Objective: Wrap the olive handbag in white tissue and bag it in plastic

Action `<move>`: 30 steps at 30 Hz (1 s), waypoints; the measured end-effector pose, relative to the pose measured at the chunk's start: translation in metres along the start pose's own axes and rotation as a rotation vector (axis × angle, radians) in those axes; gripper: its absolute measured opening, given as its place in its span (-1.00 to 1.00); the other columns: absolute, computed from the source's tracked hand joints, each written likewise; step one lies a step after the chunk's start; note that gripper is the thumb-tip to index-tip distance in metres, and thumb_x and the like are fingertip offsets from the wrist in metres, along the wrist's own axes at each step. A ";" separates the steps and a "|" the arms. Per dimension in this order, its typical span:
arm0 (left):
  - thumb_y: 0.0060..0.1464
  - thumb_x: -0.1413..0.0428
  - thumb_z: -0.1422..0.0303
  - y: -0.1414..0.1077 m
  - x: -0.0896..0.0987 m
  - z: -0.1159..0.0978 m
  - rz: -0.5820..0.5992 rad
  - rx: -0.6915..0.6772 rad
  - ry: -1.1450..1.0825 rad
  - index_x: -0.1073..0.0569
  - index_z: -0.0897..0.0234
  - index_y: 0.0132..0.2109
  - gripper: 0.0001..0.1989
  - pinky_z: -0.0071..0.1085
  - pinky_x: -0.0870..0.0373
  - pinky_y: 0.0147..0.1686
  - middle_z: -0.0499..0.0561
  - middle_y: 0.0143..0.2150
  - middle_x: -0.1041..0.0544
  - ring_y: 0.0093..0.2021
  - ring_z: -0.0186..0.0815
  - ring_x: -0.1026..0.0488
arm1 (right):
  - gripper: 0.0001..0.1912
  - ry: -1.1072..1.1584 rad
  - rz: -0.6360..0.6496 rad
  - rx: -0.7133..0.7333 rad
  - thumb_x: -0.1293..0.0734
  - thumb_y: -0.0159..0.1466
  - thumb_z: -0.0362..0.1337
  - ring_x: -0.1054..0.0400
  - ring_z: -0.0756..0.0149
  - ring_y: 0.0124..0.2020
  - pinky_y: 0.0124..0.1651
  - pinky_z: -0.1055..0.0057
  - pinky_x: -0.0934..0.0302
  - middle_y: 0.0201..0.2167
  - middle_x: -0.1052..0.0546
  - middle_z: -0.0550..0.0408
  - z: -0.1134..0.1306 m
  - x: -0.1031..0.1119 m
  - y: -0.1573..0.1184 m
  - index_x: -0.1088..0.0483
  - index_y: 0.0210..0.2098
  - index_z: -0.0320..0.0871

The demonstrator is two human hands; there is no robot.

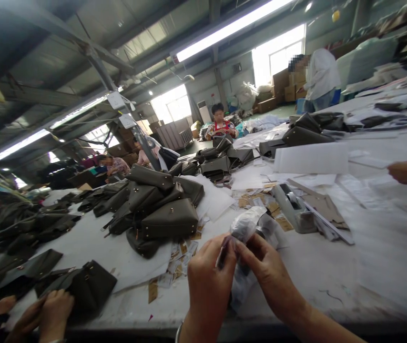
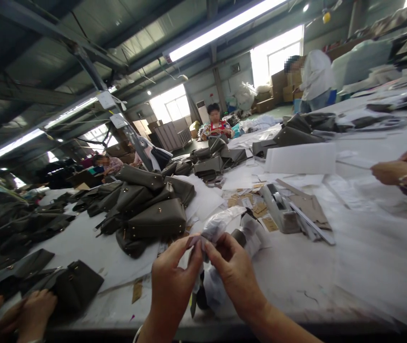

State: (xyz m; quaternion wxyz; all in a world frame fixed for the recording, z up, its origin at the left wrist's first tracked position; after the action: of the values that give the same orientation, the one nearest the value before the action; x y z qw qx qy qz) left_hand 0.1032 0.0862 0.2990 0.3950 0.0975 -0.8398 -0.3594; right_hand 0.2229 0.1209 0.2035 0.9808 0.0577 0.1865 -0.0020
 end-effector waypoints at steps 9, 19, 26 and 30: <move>0.25 0.07 0.57 -0.022 -0.017 -0.032 -0.073 -0.222 0.445 -0.42 0.44 0.18 -0.60 -0.28 -0.54 0.01 0.21 0.14 -0.54 0.09 -0.15 -0.54 | -0.63 0.091 0.004 0.011 -0.53 0.12 0.03 -0.42 0.19 -0.21 -0.14 0.38 -0.35 -0.30 -0.56 0.05 -0.003 0.000 0.006 -0.50 -0.28 -0.13; 0.25 0.03 0.53 -0.026 -0.023 -0.023 -0.029 -0.156 0.420 -0.30 0.42 0.30 -0.52 -0.15 -0.50 0.10 0.25 0.26 -0.43 0.23 -0.06 -0.42 | -0.51 0.026 0.014 -0.007 -0.55 0.06 0.05 -0.49 0.08 -0.15 -0.09 0.28 -0.41 -0.21 -0.62 -0.05 -0.005 0.008 0.003 -0.55 -0.19 -0.17; 0.22 -0.14 0.31 -0.009 -0.016 0.017 0.118 0.147 -0.162 -0.47 0.17 0.11 -0.68 -0.29 -0.51 0.05 0.06 0.06 -0.59 0.05 -0.21 -0.54 | -0.61 0.109 0.059 -0.080 -0.59 0.03 -0.01 -0.50 0.11 -0.20 -0.09 0.28 -0.39 -0.32 -0.63 0.00 -0.002 0.012 0.008 -0.63 -0.27 -0.14; 0.15 -0.20 0.30 -0.010 -0.024 0.033 0.119 0.229 -0.244 -0.46 0.14 0.09 -0.65 -0.35 -0.52 -0.05 0.03 0.02 -0.60 -0.01 -0.23 -0.56 | -0.65 0.042 0.101 -0.044 -0.52 0.14 0.00 -0.48 0.17 -0.25 -0.13 0.32 -0.36 -0.36 -0.62 0.02 -0.002 0.008 0.010 -0.64 -0.28 -0.16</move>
State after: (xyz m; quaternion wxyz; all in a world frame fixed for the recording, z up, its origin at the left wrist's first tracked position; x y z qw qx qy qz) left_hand 0.0943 0.1069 0.2636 0.2968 0.0476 -0.9213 -0.2465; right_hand 0.2298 0.1312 0.1998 0.9764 0.0455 0.2041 0.0531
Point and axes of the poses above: each hand's wrist, its own y-axis towards the middle knuckle, its own x-axis out of the back of the hand, z = x × y, the point moved 10 cm from there along y, towards the middle knuckle
